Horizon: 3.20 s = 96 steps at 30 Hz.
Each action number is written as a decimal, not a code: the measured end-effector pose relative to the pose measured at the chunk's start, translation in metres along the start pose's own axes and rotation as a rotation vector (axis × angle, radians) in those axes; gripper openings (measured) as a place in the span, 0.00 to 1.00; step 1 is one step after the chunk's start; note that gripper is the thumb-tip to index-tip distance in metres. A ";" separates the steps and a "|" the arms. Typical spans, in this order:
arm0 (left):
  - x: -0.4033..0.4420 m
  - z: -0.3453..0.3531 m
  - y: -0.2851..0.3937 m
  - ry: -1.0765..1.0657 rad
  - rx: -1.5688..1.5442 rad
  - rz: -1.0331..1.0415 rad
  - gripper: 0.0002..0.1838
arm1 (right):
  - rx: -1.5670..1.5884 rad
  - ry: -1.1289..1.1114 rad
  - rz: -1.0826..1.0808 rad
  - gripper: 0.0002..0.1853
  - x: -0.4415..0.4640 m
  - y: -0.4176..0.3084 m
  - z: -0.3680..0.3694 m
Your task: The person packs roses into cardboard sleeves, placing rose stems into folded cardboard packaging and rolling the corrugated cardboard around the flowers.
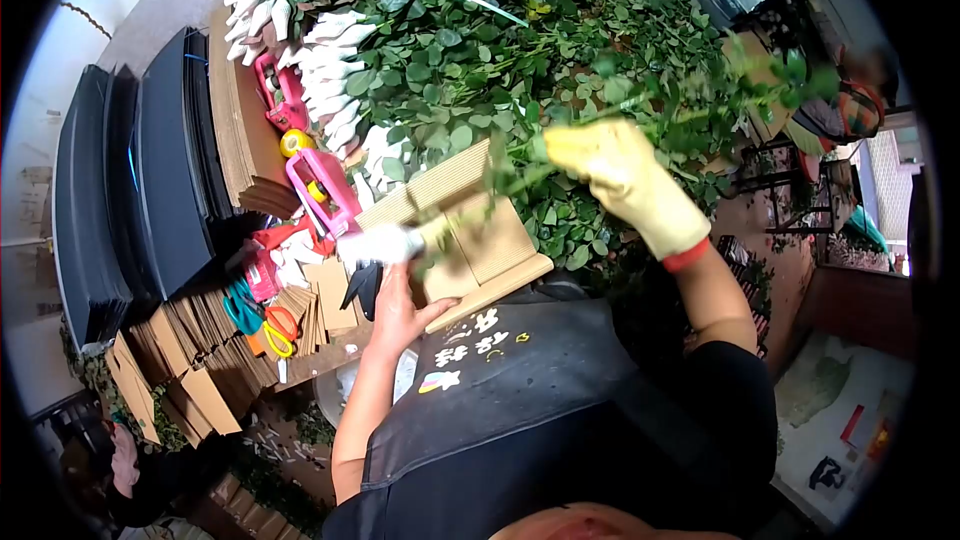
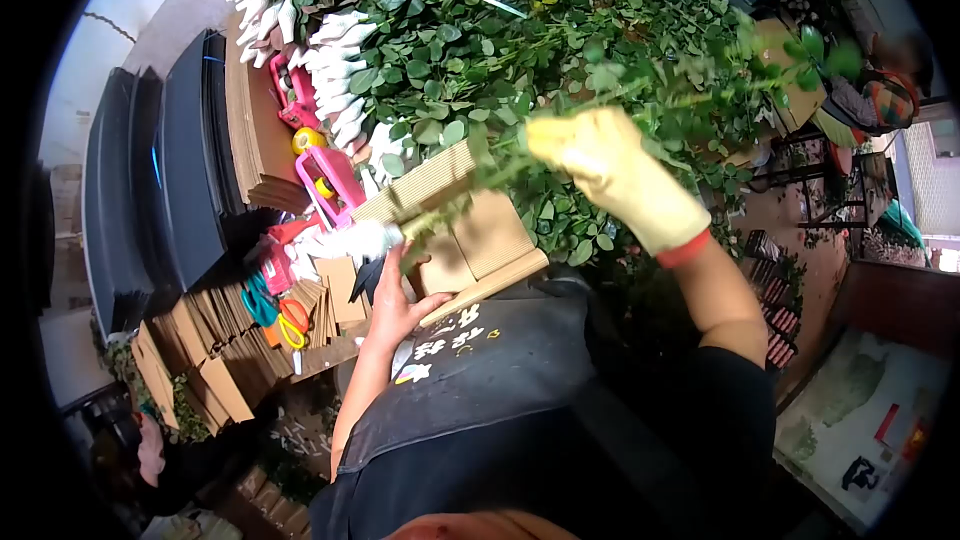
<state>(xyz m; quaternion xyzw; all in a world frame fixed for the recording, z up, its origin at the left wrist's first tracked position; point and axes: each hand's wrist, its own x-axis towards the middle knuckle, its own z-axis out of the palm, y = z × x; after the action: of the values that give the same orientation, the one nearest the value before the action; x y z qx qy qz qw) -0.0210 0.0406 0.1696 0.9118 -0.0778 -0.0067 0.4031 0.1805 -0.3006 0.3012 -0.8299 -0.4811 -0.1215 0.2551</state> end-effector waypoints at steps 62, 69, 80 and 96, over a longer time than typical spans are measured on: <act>-0.002 0.010 -0.006 -0.033 -0.075 0.026 0.32 | -0.786 -0.058 0.392 0.17 0.406 0.229 0.126; -0.003 0.011 -0.005 -0.059 -0.085 -0.020 0.33 | -0.944 -0.180 0.441 0.25 0.427 0.223 0.125; -0.001 0.004 0.005 -0.064 -0.092 -0.037 0.32 | -0.444 -0.469 0.601 0.25 0.281 0.134 0.043; 0.003 0.003 0.008 -0.049 -0.053 -0.015 0.29 | -0.577 -0.549 0.398 0.08 0.208 0.080 0.063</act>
<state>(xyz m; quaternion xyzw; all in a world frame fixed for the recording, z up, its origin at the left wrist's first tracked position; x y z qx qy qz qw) -0.0191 0.0327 0.1741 0.9010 -0.0807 -0.0341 0.4250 0.3521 -0.1455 0.3166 -0.9451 -0.3080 0.0253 -0.1057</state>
